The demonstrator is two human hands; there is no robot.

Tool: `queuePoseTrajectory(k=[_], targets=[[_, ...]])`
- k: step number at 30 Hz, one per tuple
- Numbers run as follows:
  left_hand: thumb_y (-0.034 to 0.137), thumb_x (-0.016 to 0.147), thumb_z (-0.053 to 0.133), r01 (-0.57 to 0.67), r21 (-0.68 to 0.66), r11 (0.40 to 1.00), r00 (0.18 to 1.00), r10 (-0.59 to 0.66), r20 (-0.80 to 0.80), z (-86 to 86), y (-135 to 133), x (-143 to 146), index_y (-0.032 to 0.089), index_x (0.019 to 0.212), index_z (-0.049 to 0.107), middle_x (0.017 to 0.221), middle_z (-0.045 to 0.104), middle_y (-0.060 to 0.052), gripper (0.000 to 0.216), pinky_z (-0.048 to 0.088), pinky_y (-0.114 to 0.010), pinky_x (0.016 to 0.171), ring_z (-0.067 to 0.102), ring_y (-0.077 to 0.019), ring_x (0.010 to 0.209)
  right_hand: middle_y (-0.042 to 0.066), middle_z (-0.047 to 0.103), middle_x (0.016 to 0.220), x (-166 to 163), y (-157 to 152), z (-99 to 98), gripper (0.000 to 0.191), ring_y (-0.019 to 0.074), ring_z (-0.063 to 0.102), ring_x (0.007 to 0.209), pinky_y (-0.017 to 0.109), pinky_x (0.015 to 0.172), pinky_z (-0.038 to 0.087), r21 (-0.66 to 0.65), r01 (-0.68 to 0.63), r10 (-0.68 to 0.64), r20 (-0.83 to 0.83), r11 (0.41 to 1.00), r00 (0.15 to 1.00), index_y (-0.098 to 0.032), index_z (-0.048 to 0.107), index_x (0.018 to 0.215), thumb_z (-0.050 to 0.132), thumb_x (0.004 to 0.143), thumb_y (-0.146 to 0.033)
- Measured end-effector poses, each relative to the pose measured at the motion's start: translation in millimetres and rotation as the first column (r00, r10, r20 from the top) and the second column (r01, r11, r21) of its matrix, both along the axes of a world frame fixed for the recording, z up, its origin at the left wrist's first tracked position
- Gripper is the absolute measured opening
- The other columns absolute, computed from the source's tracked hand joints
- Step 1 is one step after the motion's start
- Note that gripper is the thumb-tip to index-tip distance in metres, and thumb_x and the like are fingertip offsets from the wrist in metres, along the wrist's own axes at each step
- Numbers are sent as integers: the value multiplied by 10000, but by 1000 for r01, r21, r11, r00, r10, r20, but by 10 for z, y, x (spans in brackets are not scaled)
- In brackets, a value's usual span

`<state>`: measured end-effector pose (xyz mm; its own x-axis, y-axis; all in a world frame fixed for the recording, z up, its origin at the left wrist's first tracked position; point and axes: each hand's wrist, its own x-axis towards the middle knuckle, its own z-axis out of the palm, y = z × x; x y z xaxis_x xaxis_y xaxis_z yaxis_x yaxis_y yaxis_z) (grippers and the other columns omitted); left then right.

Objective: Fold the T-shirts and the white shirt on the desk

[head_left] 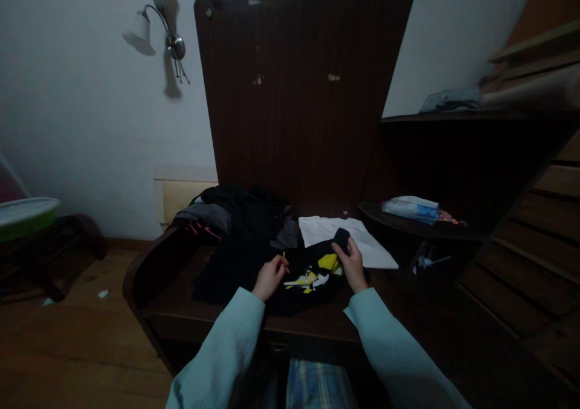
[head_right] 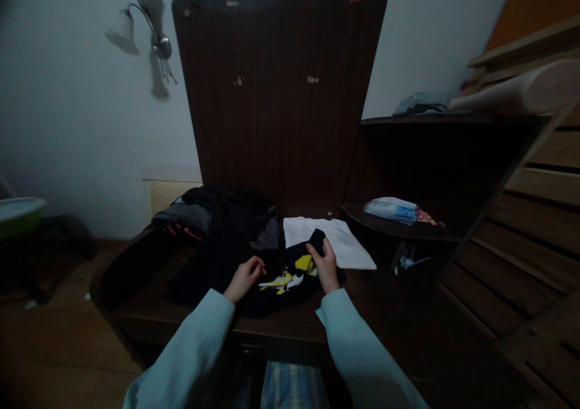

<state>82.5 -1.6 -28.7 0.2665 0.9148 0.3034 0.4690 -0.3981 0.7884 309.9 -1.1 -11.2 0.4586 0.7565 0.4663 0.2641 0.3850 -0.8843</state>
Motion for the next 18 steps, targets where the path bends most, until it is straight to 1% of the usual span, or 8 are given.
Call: queuePoseTrajectory(k=[2,5,8,10,11,13,16,18], targets=[[194,798,391,43,27,999,999,-44,11,-2,-15,19,184,843,529,719,655,2,145,425,-207,669,596,-113,686,90,606,1026,-94,-17,-38,623,240,541,970,346,834,415,-145,-131,158,195,981,968,-152,515,1085,666,549,-434],[202,766,447,129,45,991,992,-128,-18,8,-73,38,180,905,519,779,667,-9,158,427,-198,683,605,-115,733,97,612,1038,-221,-31,-99,792,251,561,958,343,813,426,-337,-209,356,467,918,810,-162,453,1198,726,475,-332],[199,761,434,127,81,989,991,-122,-61,49,-144,14,170,925,537,771,654,-13,195,418,-198,658,589,-114,698,110,648,932,-292,-33,-111,720,262,593,883,347,758,433,-427,-85,362,625,900,692,-147,448,1221,673,543,-241],[208,764,412,97,91,991,992,-90,-84,85,-185,-25,157,871,563,693,621,-3,191,401,-192,601,556,-107,626,105,661,847,-299,-25,-91,593,261,601,835,347,737,430,-438,-5,320,647,899,692,-144,517,1158,616,575,-193],[214,763,407,90,88,992,992,-81,-100,102,-203,-49,152,826,574,654,600,4,189,387,-188,572,536,-103,593,95,663,827,-292,-18,-74,511,255,599,827,343,738,428,-434,-22,317,621,901,716,-149,569,1088,593,578,-178],[242,773,395,88,82,993,986,-75,-149,128,-237,-91,147,732,586,595,564,12,217,359,-184,533,501,-95,549,62,665,799,-265,1,-25,322,233,593,806,325,736,429,-415,-189,391,482,890,784,-163,643,890,556,580,-183],[311,811,363,87,87,992,962,-61,-266,154,-300,-123,151,652,590,534,527,21,320,326,-183,515,468,-87,512,6,648,671,-206,47,85,146,192,580,679,296,651,443,-324,-463,521,116,825,846,-172,627,674,539,592,-254],[342,827,349,87,89,992,937,-51,-345,166,-353,-123,160,649,599,525,531,19,357,322,-184,521,475,-89,512,-20,628,614,-150,102,158,160,172,565,617,281,603,442,-205,-485,465,-141,850,874,-180,609,675,578,575,-302]])
